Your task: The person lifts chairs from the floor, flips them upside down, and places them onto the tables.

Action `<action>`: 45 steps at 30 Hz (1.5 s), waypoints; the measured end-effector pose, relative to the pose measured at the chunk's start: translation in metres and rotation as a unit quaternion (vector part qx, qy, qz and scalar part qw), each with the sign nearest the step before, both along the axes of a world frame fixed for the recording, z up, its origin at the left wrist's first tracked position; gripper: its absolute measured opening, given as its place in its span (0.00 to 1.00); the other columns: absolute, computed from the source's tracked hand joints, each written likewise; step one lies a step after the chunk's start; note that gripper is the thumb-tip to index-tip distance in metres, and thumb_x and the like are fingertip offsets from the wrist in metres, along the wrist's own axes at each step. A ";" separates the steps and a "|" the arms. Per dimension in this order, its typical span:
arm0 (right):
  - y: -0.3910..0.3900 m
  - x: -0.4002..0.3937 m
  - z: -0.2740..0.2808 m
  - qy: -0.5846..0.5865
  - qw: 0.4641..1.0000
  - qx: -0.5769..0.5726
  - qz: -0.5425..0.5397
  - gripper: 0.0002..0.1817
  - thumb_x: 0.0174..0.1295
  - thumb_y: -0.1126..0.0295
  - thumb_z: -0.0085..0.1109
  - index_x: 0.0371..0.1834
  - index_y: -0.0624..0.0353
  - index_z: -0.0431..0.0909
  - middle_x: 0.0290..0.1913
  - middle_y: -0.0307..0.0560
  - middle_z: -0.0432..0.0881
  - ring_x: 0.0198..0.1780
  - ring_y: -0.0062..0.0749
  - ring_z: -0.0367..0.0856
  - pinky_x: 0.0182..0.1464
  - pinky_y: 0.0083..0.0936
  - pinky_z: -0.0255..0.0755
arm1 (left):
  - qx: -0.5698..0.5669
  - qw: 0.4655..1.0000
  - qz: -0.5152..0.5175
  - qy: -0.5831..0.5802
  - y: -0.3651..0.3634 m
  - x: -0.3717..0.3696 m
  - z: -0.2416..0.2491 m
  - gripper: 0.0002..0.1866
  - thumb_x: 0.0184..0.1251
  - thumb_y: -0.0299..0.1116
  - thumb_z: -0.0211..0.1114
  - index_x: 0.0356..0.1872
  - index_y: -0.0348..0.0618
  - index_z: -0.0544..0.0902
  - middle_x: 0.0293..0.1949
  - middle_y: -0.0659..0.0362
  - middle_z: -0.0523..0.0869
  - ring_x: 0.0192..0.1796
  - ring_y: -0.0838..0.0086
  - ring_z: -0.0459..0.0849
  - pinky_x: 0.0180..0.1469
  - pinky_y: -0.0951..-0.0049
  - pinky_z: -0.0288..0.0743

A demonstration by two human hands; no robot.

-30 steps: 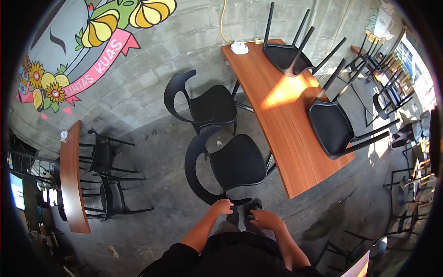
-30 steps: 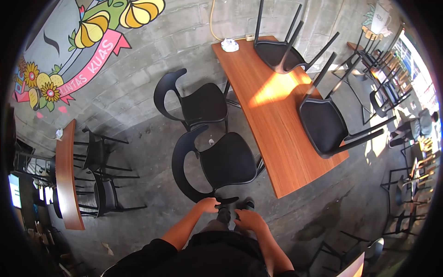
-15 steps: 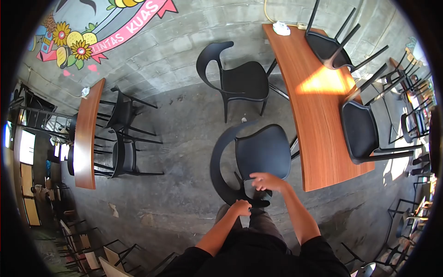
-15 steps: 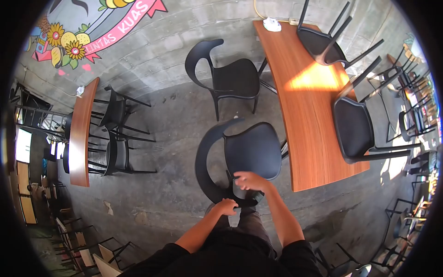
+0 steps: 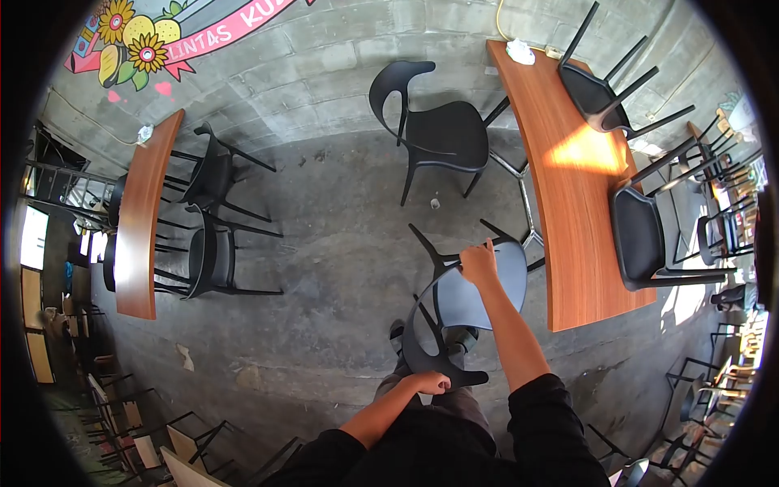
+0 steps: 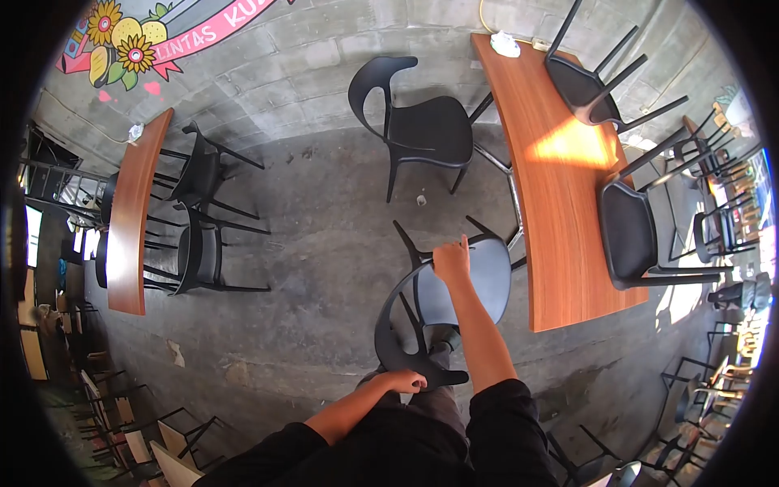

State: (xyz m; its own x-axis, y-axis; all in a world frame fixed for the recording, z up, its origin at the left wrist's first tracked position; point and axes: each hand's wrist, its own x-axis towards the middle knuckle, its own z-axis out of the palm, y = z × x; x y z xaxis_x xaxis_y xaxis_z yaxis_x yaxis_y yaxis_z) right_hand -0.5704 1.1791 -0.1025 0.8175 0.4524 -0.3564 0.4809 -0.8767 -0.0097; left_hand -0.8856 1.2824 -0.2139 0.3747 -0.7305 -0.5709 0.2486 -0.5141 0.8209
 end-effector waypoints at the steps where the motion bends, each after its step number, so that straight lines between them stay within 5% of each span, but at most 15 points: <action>1: -0.002 -0.004 -0.003 -0.019 1.000 0.008 -0.002 0.15 0.54 0.55 0.72 0.38 0.52 0.89 0.45 0.46 0.88 0.56 0.43 0.82 0.76 0.51 0.55 | -0.007 1.000 0.009 -0.026 0.006 -0.003 0.001 0.18 0.63 0.35 0.62 0.54 0.43 0.83 0.47 0.53 0.88 0.52 0.63 0.86 0.57 0.64 0.77; 9: -0.018 -0.036 -0.010 -0.048 0.998 0.037 0.013 0.12 0.53 0.57 0.72 0.37 0.49 0.89 0.42 0.48 0.87 0.53 0.46 0.83 0.66 0.44 0.65 | 0.031 0.992 -0.040 -0.113 0.000 -0.045 -0.006 0.16 0.61 0.36 0.63 0.49 0.45 0.83 0.45 0.54 0.87 0.54 0.58 0.84 0.69 0.47 0.63; 13: -0.028 -0.048 -0.012 -0.009 1.000 0.009 0.026 0.12 0.54 0.59 0.71 0.40 0.47 0.89 0.43 0.48 0.86 0.53 0.48 0.83 0.60 0.44 0.71 | 0.060 0.994 -0.045 -0.079 -0.014 -0.053 -0.018 0.15 0.60 0.37 0.64 0.48 0.46 0.83 0.47 0.55 0.88 0.56 0.58 0.83 0.67 0.45 0.64; 17: -0.040 -0.058 -0.007 0.024 0.999 0.005 0.045 0.13 0.56 0.59 0.69 0.41 0.51 0.88 0.45 0.49 0.86 0.53 0.48 0.82 0.57 0.45 0.74 | 0.075 0.992 -0.003 -0.097 -0.025 -0.071 -0.039 0.15 0.60 0.38 0.64 0.46 0.47 0.84 0.45 0.54 0.89 0.52 0.57 0.86 0.60 0.54 0.73; 26: -0.061 -0.109 0.001 0.129 0.985 -0.078 0.084 0.12 0.60 0.67 0.59 0.43 0.57 0.88 0.51 0.55 0.86 0.56 0.51 0.83 0.58 0.43 0.75 | 0.153 0.985 0.037 -0.072 -0.049 -0.111 -0.039 0.18 0.61 0.39 0.64 0.50 0.45 0.84 0.48 0.50 0.89 0.53 0.54 0.86 0.57 0.59 0.77; 29: -0.076 -0.122 -0.016 0.072 0.994 -0.008 0.085 0.12 0.61 0.64 0.60 0.41 0.57 0.88 0.49 0.53 0.86 0.55 0.50 0.84 0.58 0.44 0.75 | 0.173 0.975 0.094 -0.100 -0.054 -0.123 -0.034 0.19 0.62 0.41 0.64 0.51 0.44 0.84 0.49 0.50 0.89 0.54 0.55 0.86 0.59 0.61 0.76; 33: -0.079 -0.137 -0.010 0.090 0.992 0.002 0.087 0.20 0.57 0.55 0.66 0.46 0.56 0.86 0.52 0.52 0.84 0.58 0.48 0.81 0.60 0.48 0.72 | 0.108 0.976 0.191 -0.020 -0.050 -0.129 -0.004 0.21 0.68 0.43 0.61 0.58 0.45 0.81 0.53 0.50 0.87 0.58 0.59 0.84 0.64 0.63 0.72; 38: -0.094 -0.157 0.005 0.080 0.986 0.033 0.140 0.27 0.51 0.48 0.70 0.49 0.54 0.85 0.52 0.49 0.84 0.59 0.46 0.79 0.62 0.49 0.68 | 0.008 0.980 0.199 -0.008 -0.046 -0.123 0.090 0.25 0.77 0.47 0.57 0.67 0.46 0.73 0.64 0.54 0.79 0.64 0.65 0.79 0.67 0.65 0.69; 41: -0.105 -0.175 0.034 0.090 0.981 0.072 0.155 0.30 0.47 0.46 0.72 0.50 0.52 0.85 0.51 0.46 0.84 0.59 0.44 0.79 0.61 0.48 0.67 | -0.121 0.948 0.287 0.065 -0.040 -0.098 0.187 0.24 0.75 0.43 0.62 0.66 0.43 0.75 0.59 0.57 0.82 0.62 0.71 0.79 0.65 0.69 0.70; 44: -0.108 -0.196 0.070 0.101 0.973 0.123 0.166 0.31 0.45 0.45 0.72 0.51 0.51 0.85 0.51 0.43 0.84 0.58 0.42 0.78 0.61 0.45 0.67 | -0.239 0.916 0.319 0.046 0.009 -0.067 0.208 0.24 0.73 0.38 0.65 0.65 0.38 0.76 0.59 0.55 0.82 0.59 0.69 0.81 0.64 0.68 0.73; 45: -0.109 -0.204 0.079 0.102 0.969 0.137 0.176 0.32 0.44 0.45 0.72 0.51 0.51 0.85 0.51 0.43 0.83 0.58 0.41 0.78 0.61 0.43 0.68 | -0.183 0.923 0.337 -0.002 0.030 -0.048 0.225 0.23 0.73 0.38 0.64 0.64 0.38 0.76 0.58 0.54 0.82 0.58 0.68 0.82 0.63 0.67 0.74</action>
